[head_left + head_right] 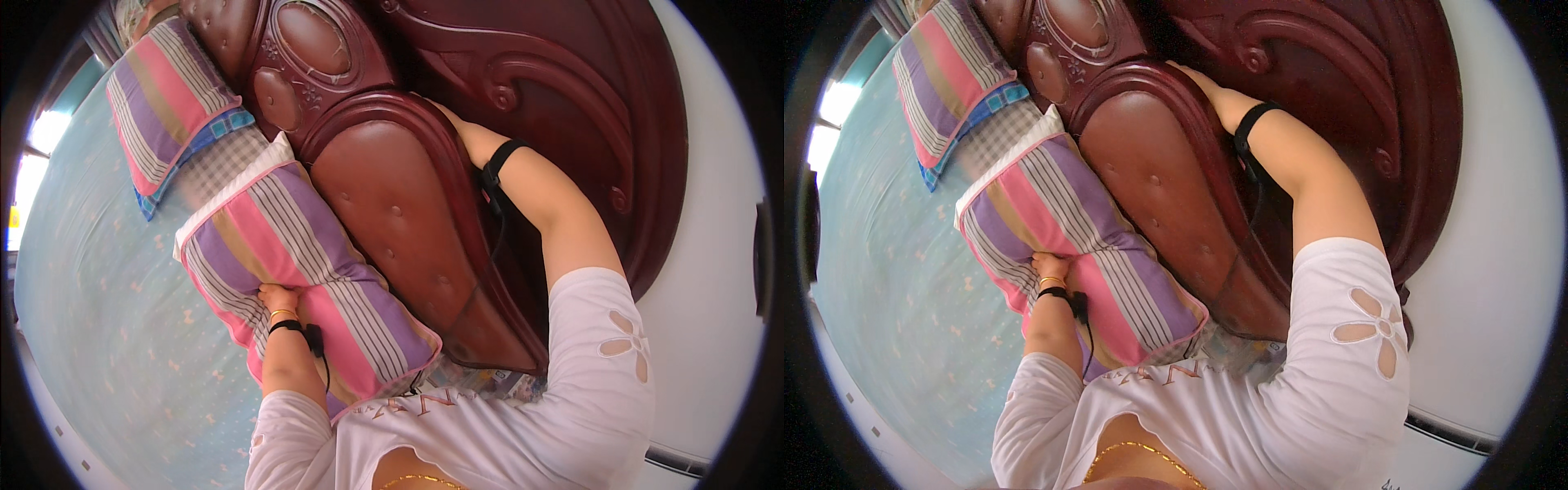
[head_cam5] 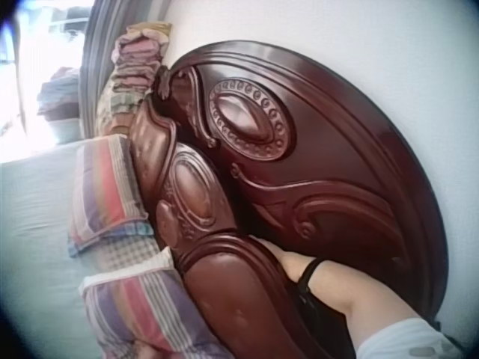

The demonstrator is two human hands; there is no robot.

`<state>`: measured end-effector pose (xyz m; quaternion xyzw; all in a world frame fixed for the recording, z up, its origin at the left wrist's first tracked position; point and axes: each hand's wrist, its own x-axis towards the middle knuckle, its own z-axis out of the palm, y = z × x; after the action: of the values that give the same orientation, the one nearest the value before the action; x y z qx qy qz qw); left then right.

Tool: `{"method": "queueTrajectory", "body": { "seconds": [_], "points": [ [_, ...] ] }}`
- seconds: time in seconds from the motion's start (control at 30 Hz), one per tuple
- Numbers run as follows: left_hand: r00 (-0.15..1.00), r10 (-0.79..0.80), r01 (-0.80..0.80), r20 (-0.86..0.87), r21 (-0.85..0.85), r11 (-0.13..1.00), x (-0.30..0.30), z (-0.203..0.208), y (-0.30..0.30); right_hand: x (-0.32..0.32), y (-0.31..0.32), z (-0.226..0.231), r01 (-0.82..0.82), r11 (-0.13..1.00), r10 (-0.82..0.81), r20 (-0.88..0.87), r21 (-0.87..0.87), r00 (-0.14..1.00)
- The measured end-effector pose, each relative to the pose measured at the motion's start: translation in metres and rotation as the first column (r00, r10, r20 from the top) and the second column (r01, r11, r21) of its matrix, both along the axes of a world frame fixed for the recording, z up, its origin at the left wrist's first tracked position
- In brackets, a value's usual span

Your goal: The person wipes the headboard of a bed with a cloth, then puts away a pair of scissors into a drawer in another room before returning to continue wiping the headboard and adjusting pillows.

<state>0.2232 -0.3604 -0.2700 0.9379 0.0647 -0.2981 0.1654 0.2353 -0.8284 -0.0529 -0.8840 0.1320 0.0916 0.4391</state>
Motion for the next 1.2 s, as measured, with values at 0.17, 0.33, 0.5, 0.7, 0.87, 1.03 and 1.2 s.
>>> {"method": "queueTrajectory", "body": {
  "seconds": [0.17,0.33,0.5,0.7,0.87,1.03,1.2],
  "points": [
    [0.999,-0.034,0.034,0.019,0.008,0.999,0.005,-0.005,0.022,-0.024,0.067,0.051,0.704,0.420,-0.477,-0.520,0.573,0.708],
    [1.000,0.010,-0.011,-0.009,-0.048,0.999,0.000,0.000,0.006,-0.138,0.048,0.025,-0.220,0.835,0.096,-0.260,-0.504,0.961],
    [0.998,0.064,-0.064,-0.014,-0.053,0.996,0.005,0.008,0.018,-0.217,0.101,0.061,0.082,0.895,-0.308,-0.475,-0.438,0.824],
    [0.999,-0.040,0.039,-0.028,-0.031,0.999,0.008,0.000,0.016,-0.338,0.113,0.066,-0.325,0.770,0.036,-0.471,-0.549,0.881],
    [0.999,0.019,-0.021,-0.032,-0.063,0.998,0.015,-0.006,0.023,-0.368,0.150,0.092,-0.017,0.887,-0.284,-0.573,-0.462,0.769],
    [0.990,-0.101,0.113,0.095,-0.129,0.985,-0.001,0.012,0.028,-0.412,0.135,0.080,0.051,0.864,-0.382,-0.585,-0.502,0.715],
    [0.950,-0.120,0.236,0.287,-0.410,0.881,-0.013,0.018,0.074,-0.438,0.133,0.075,-0.181,0.838,-0.157,-0.546,-0.515,0.823]
  ]
}}
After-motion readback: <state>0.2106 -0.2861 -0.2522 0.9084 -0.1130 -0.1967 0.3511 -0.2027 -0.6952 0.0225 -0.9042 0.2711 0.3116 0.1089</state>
